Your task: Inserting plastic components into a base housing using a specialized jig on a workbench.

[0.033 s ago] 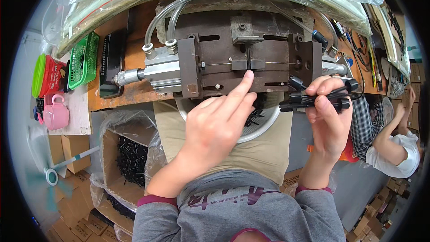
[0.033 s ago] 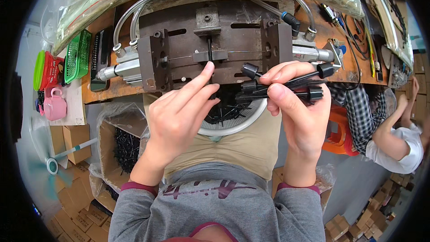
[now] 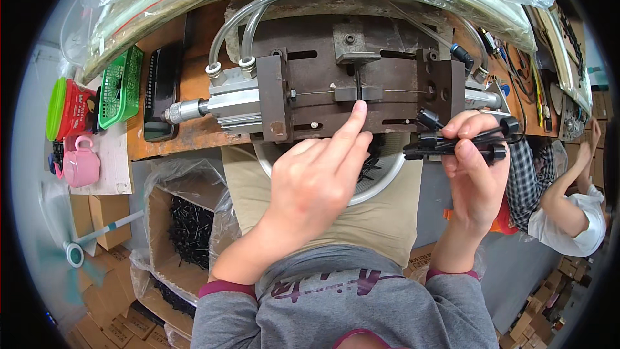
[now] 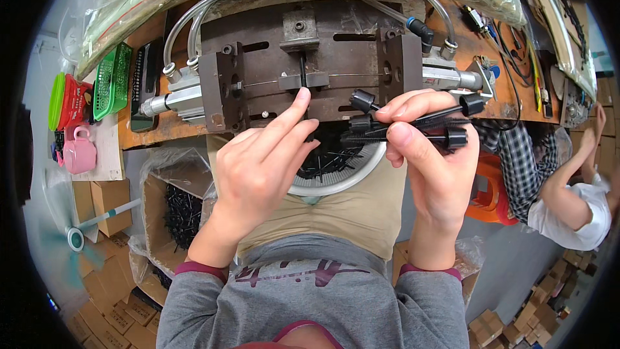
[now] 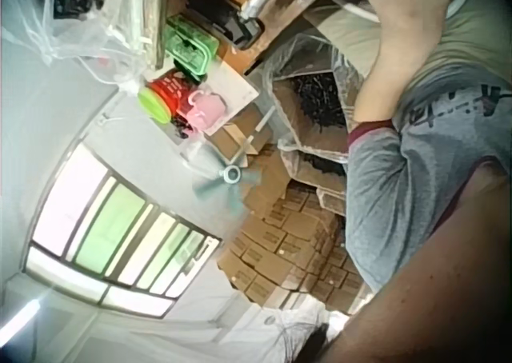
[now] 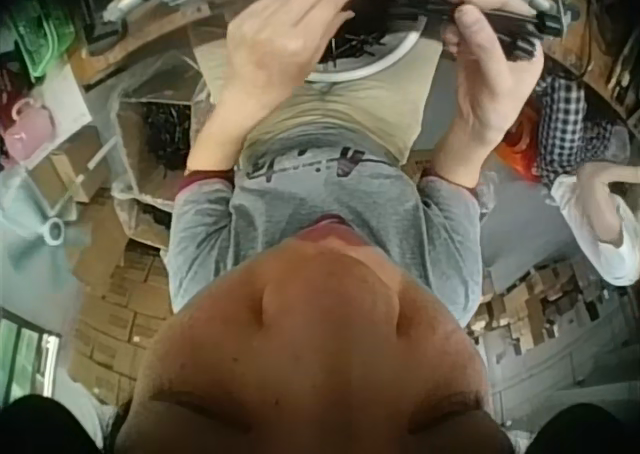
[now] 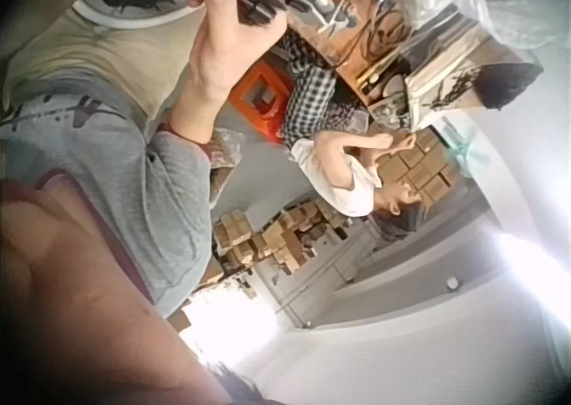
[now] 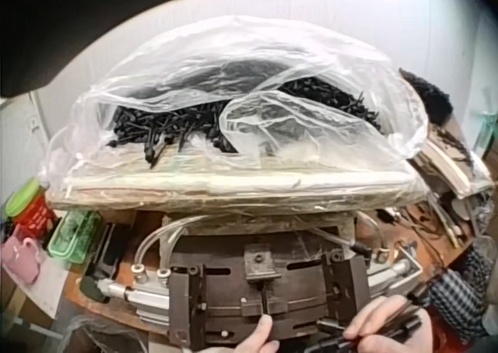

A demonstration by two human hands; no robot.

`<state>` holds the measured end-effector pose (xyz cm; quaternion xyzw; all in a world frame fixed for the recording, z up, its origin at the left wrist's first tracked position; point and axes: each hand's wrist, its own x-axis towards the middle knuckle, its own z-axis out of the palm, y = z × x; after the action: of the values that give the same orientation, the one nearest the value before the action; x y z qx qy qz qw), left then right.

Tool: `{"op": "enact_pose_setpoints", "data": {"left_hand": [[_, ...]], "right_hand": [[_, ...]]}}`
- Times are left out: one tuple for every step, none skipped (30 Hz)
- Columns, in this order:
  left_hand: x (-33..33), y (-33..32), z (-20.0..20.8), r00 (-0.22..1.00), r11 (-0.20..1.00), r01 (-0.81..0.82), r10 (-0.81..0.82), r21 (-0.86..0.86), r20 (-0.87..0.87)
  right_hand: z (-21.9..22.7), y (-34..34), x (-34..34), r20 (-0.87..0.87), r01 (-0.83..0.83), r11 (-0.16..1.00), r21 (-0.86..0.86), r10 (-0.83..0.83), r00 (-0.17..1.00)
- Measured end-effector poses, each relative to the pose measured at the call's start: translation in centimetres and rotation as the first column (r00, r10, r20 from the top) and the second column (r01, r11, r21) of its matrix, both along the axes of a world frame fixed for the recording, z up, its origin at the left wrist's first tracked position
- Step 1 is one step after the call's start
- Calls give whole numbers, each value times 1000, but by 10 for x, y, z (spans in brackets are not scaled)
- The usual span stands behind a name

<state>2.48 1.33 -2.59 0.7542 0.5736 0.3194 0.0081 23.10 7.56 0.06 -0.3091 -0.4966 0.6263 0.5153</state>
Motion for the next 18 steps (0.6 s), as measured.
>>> {"op": "enact_pose_setpoints", "data": {"left_hand": [[2, 3, -3, 998, 998, -28, 31, 57, -52], [2, 6, -2, 998, 998, -20, 22, 52, -50], [1, 10, -1, 999, 999, -12, 14, 47, -48], [1, 11, 1, 999, 999, -4, 5, 42, -46], [1, 13, 2, 999, 999, -6, 8, 34, -48], [1, 13, 2, 999, 1000, -9, 10, 26, -51], [0, 14, 3, 998, 1000, -10, 11, 18, -54], [0, 14, 2, 1000, 1000, -6, 6, 13, -23], [-1, 14, 2, 1000, 1000, -1, 1, 8, 8], [-2, 14, 2, 999, 1000, 3, -4, 2, 38], [-4, 13, 3, 994, 999, 27, -25, -19, 111], [-3, 11, 4, 966, 997, 81, -77, -9, 246], [-1, 8, 6, 919, 991, 132, -126, 8, 375], [-2, 7, 10, 896, 985, 171, -169, 32, 411], [-2, 7, 15, 870, 976, 210, -213, 56, 446], [-3, 5, 19, 840, 965, 249, -257, 80, 478], [-6, 6, 28, 841, 953, 293, -297, 82, 452], [-7, 6, 30, 824, 948, 313, -306, 67, 477]], "right_hand": [[2, -1, 1, 30, 4, 1000, 6, -5, 1000], [2, -3, 1, 39, 29, 1000, 6, -29, 999], [1, -5, -1, 48, 53, 999, 6, -54, 997], [1, -7, -1, 57, 78, 997, 6, -78, 995], [1, -7, 0, 60, 80, 997, 17, -81, 995], [0, -6, 0, 43, 78, 997, 8, -78, 996], [0, -4, -1, 26, 76, 997, -1, -76, 997], [0, -5, -1, 14, 79, 997, -14, -78, 997], [0, -6, -4, 9, 74, 997, -37, -74, 997], [-1, -6, -5, 1, 44, 998, -55, -44, 999], [-1, -7, -6, 4, 22, 997, -80, -21, 1000], [-1, -8, -7, 6, -2, 994, -105, 2, 1000], [1, -9, -9, 31, -8, 993, -115, 12, 999], [-1, -9, -10, 16, -42, 993, -108, 44, 999], [-1, -10, -11, 39, -64, 989, -134, 69, 997], [1, -11, -12, 60, -86, 984, -159, 96, 994], [3, -12, -14, 93, -79, 984, -161, 95, 991], [3, -15, -12, 93, -95, 978, -185, 114, 989]]}}
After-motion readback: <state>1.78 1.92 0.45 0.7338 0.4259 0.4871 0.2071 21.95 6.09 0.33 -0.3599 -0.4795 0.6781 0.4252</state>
